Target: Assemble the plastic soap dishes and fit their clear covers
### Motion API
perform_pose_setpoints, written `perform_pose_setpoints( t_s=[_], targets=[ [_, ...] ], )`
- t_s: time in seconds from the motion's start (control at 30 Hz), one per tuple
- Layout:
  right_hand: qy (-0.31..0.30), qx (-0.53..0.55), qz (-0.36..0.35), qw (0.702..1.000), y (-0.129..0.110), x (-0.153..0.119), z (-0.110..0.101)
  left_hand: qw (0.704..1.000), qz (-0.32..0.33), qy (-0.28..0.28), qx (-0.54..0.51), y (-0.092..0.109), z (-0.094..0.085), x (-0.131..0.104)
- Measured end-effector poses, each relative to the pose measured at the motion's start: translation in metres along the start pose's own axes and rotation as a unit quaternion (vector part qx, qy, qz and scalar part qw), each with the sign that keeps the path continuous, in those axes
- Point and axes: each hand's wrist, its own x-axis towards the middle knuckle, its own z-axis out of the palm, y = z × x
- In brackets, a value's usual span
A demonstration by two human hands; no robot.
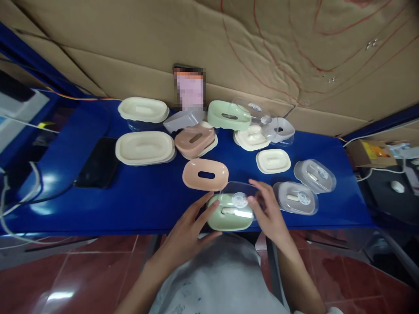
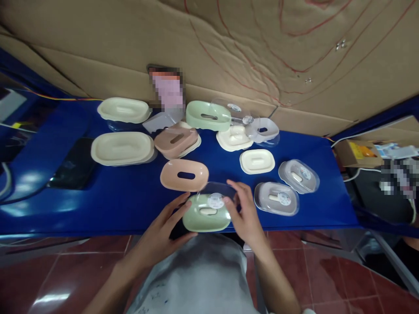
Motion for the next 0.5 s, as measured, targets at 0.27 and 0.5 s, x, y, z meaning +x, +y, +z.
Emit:
perform_pose_setpoints(
  t_s=[0.27,0.5],
  targets=[
    [-0.149,-0.126,-0.204,0.959,-0.011,-0.006,0.009,1.0,0.001,-0.025,-0.011,-0.001,-0.001,0.003],
    [-0.167,-0.235,-0.32,0.903,0.002,-0.009,0.005,0.999,0.005,-0.037,0.008,-0.001,0.001,0.001]
  ],
)
